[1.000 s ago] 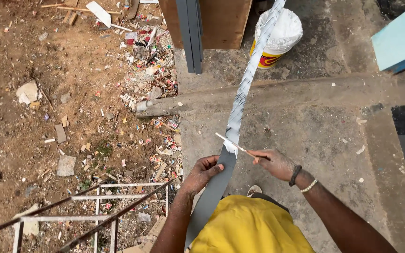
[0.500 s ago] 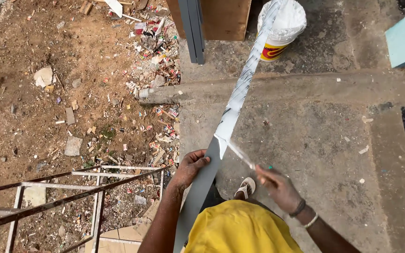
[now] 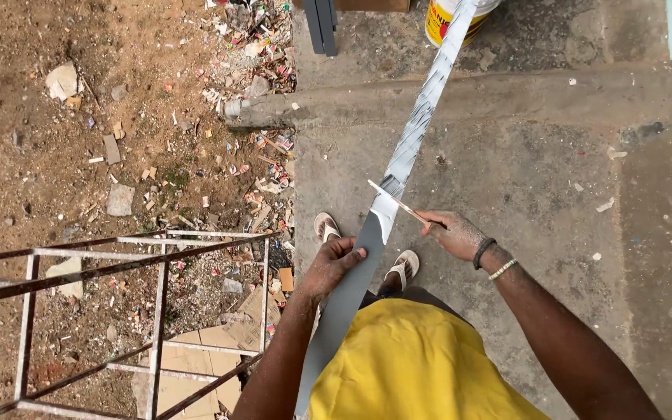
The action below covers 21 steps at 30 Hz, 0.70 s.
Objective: Applying white adhesive or sealant to a long grey plastic or metal strip using a small wooden stick as an applicator.
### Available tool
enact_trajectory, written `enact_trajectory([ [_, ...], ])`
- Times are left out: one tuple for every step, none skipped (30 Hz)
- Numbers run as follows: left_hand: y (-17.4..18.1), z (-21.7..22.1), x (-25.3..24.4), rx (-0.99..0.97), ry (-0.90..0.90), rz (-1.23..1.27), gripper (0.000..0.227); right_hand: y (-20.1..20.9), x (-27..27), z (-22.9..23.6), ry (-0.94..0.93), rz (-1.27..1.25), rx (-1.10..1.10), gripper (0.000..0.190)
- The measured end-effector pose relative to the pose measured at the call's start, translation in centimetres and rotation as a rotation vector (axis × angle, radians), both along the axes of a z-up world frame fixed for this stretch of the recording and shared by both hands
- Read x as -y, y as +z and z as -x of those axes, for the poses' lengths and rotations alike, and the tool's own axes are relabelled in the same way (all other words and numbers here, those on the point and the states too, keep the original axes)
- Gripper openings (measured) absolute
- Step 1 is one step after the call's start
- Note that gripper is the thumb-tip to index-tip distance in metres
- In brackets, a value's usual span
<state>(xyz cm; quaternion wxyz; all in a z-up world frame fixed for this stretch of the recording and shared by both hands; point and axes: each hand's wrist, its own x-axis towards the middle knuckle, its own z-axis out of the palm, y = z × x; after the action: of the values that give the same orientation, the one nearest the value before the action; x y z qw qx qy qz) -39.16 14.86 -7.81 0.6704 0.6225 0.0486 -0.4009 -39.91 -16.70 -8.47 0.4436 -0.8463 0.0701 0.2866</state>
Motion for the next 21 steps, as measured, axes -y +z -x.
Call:
enact_trajectory([
  [-0.4, 0.2, 0.0, 0.007, -0.022, -0.003, 0.036, 1.8, -0.7, 0.6, 0.014, 0.002, -0.07, 0.047],
  [-0.7, 0.3, -0.1, 0.014, -0.045, -0.007, 0.036, 3.7, -1.4, 1.2, 0.027, 0.004, -0.14, 0.048],
  [-0.8, 0.6, -0.1, 0.018, -0.042, -0.006, 0.036, 3.5, -1.7, 2.0, 0.03, 0.005, -0.136, 0.048],
  [-0.9, 0.8, -0.1, 0.011, -0.028, 0.018, 0.035, 3.2, -2.1, 2.9, 0.048, -0.072, -0.06, 0.048],
  [-0.9, 0.8, -0.1, 0.004, -0.02, 0.04, 0.035, 3.0, -2.5, 3.7, 0.061, -0.151, 0.017, 0.048],
  [-0.2, 0.7, -0.1, 0.009, -0.023, 0.04, 0.035, 2.2, -3.2, 4.2, 0.059, -0.151, 0.022, 0.048],
  [0.5, 0.7, 0.0, 0.0, -0.008, 0.091, 0.034, 1.5, -3.7, 4.8, 0.002, -0.206, 0.132, 0.047],
  [1.2, 0.6, 0.2, -0.009, 0.007, 0.141, 0.033, 0.7, -4.3, 5.4, -0.055, -0.26, 0.242, 0.047],
  [0.8, 0.5, 0.2, -0.008, 0.009, 0.143, 0.033, 1.0, -4.5, 6.4, -0.053, -0.258, 0.243, 0.047],
  [0.5, 0.3, 0.2, -0.037, 0.06, 0.173, 0.032, 1.2, -4.8, 7.3, -0.091, -0.213, 0.311, 0.048],
  [0.1, 0.2, 0.1, -0.066, 0.112, 0.2, 0.031, 1.3, -5.2, 8.3, -0.129, -0.17, 0.378, 0.049],
  [-0.7, 0.0, -0.4, -0.065, 0.114, 0.199, 0.031, 1.2, -5.2, 9.9, -0.127, -0.171, 0.379, 0.049],
  [-1.5, -0.2, -0.8, -0.084, 0.142, 0.234, 0.031, 1.0, -5.0, 11.5, -0.112, -0.114, 0.357, 0.05],
  [-2.3, -0.4, -1.2, -0.102, 0.171, 0.27, 0.032, 0.9, -4.9, 13.0, -0.097, -0.057, 0.336, 0.05],
  [-2.0, -0.3, -1.4, -0.098, 0.176, 0.273, 0.032, 0.3, -4.1, 13.9, -0.09, -0.056, 0.34, 0.05],
  [-1.6, -0.2, -1.6, -0.098, 0.179, 0.233, 0.032, -0.3, -3.2, 14.8, -0.057, -0.056, 0.38, 0.05],
  [-1.2, -0.1, -1.8, -0.098, 0.182, 0.193, 0.033, -0.9, -2.3, 15.6, -0.024, -0.055, 0.421, 0.05],
  [-0.8, 0.5, -2.0, -0.094, 0.187, 0.196, 0.033, -0.3, -2.0, 14.4, -0.018, -0.054, 0.425, 0.05],
  [-0.4, 1.2, -2.2, -0.098, 0.146, 0.117, 0.033, 0.3, -1.6, 13.3, -0.044, -0.022, 0.385, 0.05],
  [-0.1, 1.9, -2.3, -0.103, 0.105, 0.038, 0.033, 0.9, -1.3, 12.2, -0.07, 0.009, 0.344, 0.05],
  [-0.8, 3.1, -2.6, -0.107, 0.108, 0.038, 0.033, 0.7, -0.7, 9.9, -0.068, 0.009, 0.34, 0.05],
])
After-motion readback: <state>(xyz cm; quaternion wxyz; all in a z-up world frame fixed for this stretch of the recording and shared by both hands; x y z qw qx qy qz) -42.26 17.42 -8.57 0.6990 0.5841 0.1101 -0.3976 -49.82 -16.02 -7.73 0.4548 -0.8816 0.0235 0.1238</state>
